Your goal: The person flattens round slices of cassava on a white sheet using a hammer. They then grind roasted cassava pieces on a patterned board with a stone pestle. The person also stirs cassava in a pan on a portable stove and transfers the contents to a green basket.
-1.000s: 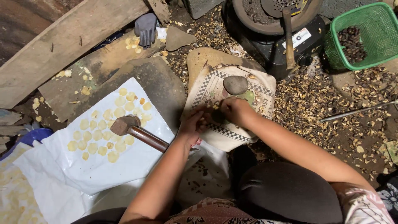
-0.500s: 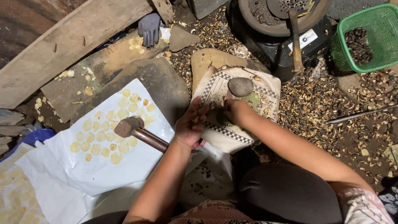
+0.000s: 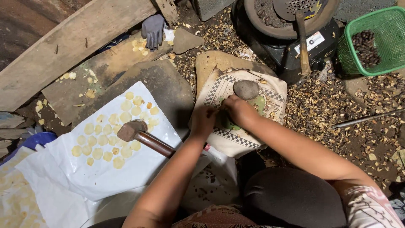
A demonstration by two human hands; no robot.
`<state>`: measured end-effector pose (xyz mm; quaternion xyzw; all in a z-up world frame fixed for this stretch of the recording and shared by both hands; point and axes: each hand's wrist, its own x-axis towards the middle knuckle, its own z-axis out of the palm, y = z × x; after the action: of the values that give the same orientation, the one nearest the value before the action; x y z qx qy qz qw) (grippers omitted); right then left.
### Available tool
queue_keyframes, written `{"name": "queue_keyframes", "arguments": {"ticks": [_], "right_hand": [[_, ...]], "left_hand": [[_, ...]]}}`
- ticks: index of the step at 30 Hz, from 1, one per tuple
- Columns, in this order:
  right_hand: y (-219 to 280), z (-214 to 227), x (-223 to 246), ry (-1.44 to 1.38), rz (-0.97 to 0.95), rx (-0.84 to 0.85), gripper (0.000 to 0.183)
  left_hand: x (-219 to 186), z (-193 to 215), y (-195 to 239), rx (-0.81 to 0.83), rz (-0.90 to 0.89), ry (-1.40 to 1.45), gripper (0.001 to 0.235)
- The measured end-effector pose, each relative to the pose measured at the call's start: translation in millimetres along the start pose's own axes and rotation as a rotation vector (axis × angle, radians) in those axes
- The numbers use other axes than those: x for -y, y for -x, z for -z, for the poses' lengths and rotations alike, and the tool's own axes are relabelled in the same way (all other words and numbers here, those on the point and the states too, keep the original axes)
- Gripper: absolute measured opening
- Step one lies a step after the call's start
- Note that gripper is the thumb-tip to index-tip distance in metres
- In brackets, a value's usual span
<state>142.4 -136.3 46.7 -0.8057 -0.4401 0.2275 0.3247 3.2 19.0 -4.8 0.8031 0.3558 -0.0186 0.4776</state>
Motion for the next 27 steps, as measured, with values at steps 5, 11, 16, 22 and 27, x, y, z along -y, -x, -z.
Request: {"name": "queue_keyframes", "arguments": {"ticks": [5, 11, 16, 22, 27], "right_hand": [[3, 1, 4, 0.181, -0.220, 0.121, 0.020], [7, 4, -17, 0.068, -0.390, 0.147, 0.019], [25, 68, 83, -0.050, -0.332, 0.206, 0.023], [51, 124, 124, 0.067, -0.210, 0.252, 0.032], [131, 218, 177, 0.140, 0.114, -0.049, 0.030]], "left_hand": [[-2, -13, 3, 0.025, -0.243, -0.289, 0.031], [10, -19, 1, -0.036, -0.197, 0.076, 0.014], [-65, -1, 37, 0.064, 0.386, 0.933, 0.018], [-37, -20, 40, 0.532, 0.655, 1.287, 0.018], [-68, 16, 79, 0.555, 0.425, 1.112, 0.033]]}}
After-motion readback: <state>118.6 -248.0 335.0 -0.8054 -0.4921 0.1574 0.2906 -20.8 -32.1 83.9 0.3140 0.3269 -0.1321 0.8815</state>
